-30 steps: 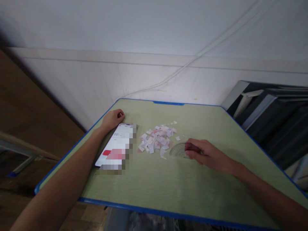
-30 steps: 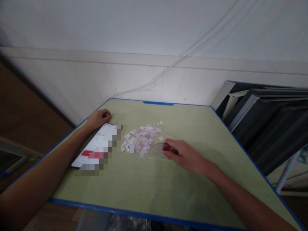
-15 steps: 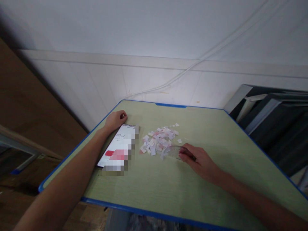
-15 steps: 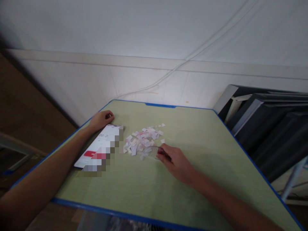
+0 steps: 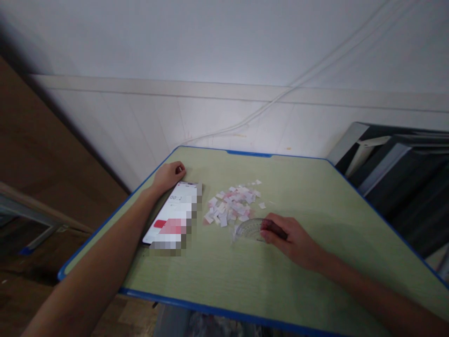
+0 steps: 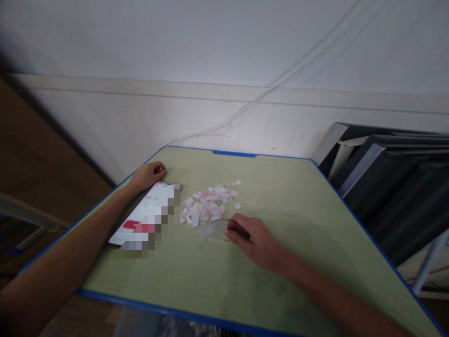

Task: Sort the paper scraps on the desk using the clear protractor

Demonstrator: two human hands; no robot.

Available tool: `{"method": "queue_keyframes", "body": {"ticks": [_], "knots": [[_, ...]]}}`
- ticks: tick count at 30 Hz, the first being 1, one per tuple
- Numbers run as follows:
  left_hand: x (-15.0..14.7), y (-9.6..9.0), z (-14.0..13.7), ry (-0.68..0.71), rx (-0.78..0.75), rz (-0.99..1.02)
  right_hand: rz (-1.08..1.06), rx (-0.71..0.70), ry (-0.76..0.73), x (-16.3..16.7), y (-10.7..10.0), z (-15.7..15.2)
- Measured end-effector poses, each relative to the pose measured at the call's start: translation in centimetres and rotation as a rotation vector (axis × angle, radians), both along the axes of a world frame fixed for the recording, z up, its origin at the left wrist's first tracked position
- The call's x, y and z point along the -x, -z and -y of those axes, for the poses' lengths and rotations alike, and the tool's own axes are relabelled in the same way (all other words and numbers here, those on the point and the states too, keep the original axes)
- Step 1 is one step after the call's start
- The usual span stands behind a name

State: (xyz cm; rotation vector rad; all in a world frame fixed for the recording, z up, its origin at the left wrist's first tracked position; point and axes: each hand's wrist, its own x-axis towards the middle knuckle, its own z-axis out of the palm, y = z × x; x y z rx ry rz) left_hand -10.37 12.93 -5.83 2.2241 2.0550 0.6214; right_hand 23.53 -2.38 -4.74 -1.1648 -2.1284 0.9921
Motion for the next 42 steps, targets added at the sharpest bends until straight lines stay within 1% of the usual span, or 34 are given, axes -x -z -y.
{"method": "queue_keyframes", "body": {"ticks": [3, 7, 11, 13, 17, 21, 24, 27, 29, 32, 36, 38, 40, 42], "knots": [[0.0, 0.0, 0.0, -0.002, -0.004, -0.004, 0.032, -0.016, 0.015, 0.0, 0.2, 0.0], [0.0, 0.1, 0.0, -0.008, 0.001, -0.026, 0.038, -0.036, -0.042, 0.0, 0.4, -0.1], [0.0, 0.2, -0.1, -0.008, 0.001, -0.031, -0.031, -0.013, 0.036, 0.0, 0.5, -0.2], [0.0, 0.2, -0.1, -0.002, -0.003, -0.027, -0.019, -0.012, 0.033, 0.0, 0.5, -0.2], [-0.1, 0.1, 0.0, -0.009, -0.003, -0.031, 0.07, -0.082, -0.025, 0.1, 0.6, -0.1], [-0.2, -0.1, 0.2, -0.014, 0.01, -0.033, 0.1, -0.152, 0.007, -0.2, 0.4, -0.1], [-0.2, -0.1, 0.1, -0.023, 0.01, -0.039, 0.114, -0.205, 0.031, -0.9, -0.3, -0.2], [-0.1, 0.0, 0.0, -0.014, 0.004, -0.033, 0.141, -0.242, 0.001, -1.6, -1.0, -0.4], [0.0, 0.1, -0.1, -0.001, 0.001, -0.027, 0.125, -0.252, 0.015, -1.7, -1.2, -0.5], [0.1, 0.1, -0.1, 0.005, -0.007, -0.025, 0.098, -0.233, 0.077, -1.6, -1.0, -0.7], [-0.1, 0.0, 0.0, 0.013, -0.008, -0.024, 0.138, -0.192, 0.014, -1.3, -0.7, -0.7], [-0.1, 0.0, 0.0, 0.009, -0.003, -0.028, 0.135, -0.222, 0.017, -1.4, -0.8, -0.7], [-0.2, 0.0, 0.0, 0.0, 0.002, -0.032, 0.118, -0.256, 0.058, -1.6, -0.9, -0.7], [-0.1, 0.0, 0.0, -0.002, 0.0, -0.032, 0.122, -0.263, 0.068, -1.7, -1.0, -0.8]]}}
